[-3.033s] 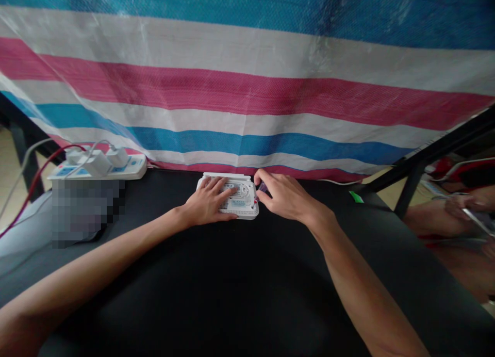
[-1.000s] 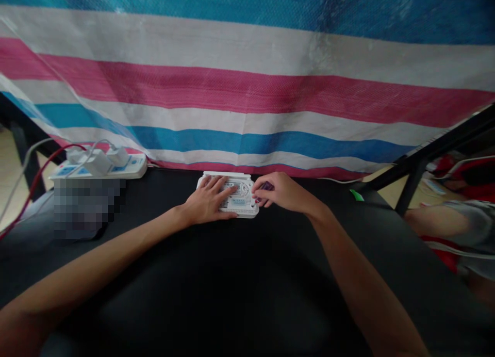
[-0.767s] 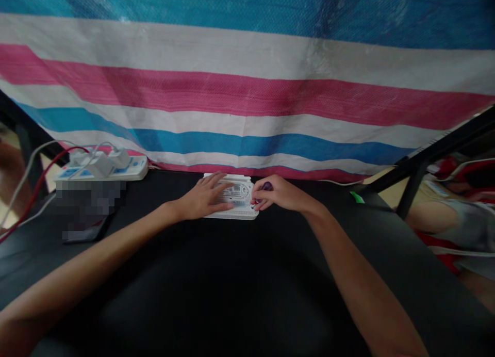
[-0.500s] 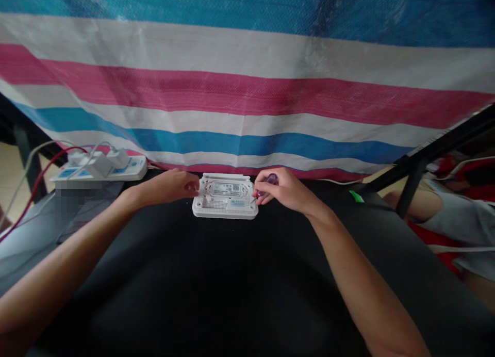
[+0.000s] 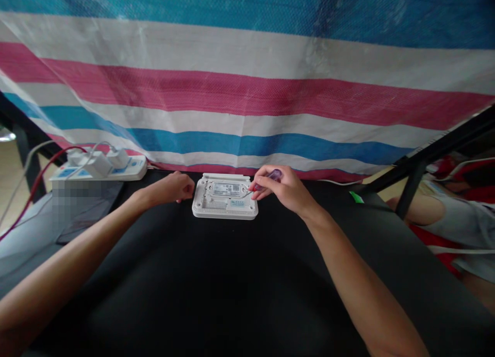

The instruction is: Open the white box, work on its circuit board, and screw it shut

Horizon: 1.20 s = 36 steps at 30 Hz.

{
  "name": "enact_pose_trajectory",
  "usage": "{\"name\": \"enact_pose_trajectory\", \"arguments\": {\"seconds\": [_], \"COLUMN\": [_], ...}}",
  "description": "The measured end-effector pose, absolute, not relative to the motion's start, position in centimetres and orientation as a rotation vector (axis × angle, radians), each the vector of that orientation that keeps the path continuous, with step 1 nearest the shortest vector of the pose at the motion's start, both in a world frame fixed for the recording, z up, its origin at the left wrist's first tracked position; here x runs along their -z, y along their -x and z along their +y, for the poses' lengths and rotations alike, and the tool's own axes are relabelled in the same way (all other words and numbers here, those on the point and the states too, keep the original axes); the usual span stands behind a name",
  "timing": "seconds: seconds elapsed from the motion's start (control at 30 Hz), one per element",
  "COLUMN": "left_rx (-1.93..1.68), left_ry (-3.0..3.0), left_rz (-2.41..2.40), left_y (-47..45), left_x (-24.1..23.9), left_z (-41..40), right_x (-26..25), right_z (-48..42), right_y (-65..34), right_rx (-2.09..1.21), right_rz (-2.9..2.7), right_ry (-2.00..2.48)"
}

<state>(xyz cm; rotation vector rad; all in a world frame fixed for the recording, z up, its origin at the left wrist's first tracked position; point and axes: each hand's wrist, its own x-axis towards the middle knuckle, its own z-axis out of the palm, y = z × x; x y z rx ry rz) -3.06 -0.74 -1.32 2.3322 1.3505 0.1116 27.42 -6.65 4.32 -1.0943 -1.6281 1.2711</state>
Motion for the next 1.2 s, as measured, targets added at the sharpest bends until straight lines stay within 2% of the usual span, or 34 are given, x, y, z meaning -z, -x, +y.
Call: {"name": "enact_pose_trajectory", "arguments": {"seconds": [0.1,0.17,0.37,0.53,0.9,1.2], "left_rx": [-0.738,-0.942,-0.939,-0.948,-0.900,-0.927], "left_ry": [-2.232,-2.004,-1.160,-0.747,-0.641,-0.876], "left_rz": [1.349,1.177,0.882,0.782,0.764,0.786], "left_y": [1.8,0.2,-4.3,-4.8,-4.9,-4.9], "left_x": [0.5,0.3,1.1,1.8,1.7,1.8], "left_z": [-1.5,-2.8,-6.7,-7.0,-7.2,-7.6], "right_x": [-4.1,-4.0,-3.3,-2.7,-2.7,-2.8], "right_z": [-6.5,-6.5,-7.1,-7.6,-8.0,-8.0], "right_y": [-27.3,-27.1,-26.4,-25.8,-25.3,-25.4], "right_rx": [-1.311,-1.321,-1.278,-1.246,-1.233,-1.264], "right_rz": [-1.571,-1.533,-1.519,-1.556,-1.580,-1.574], "right_ry": [1.001,0.936,0.727,0.617,0.627,0.666]}}
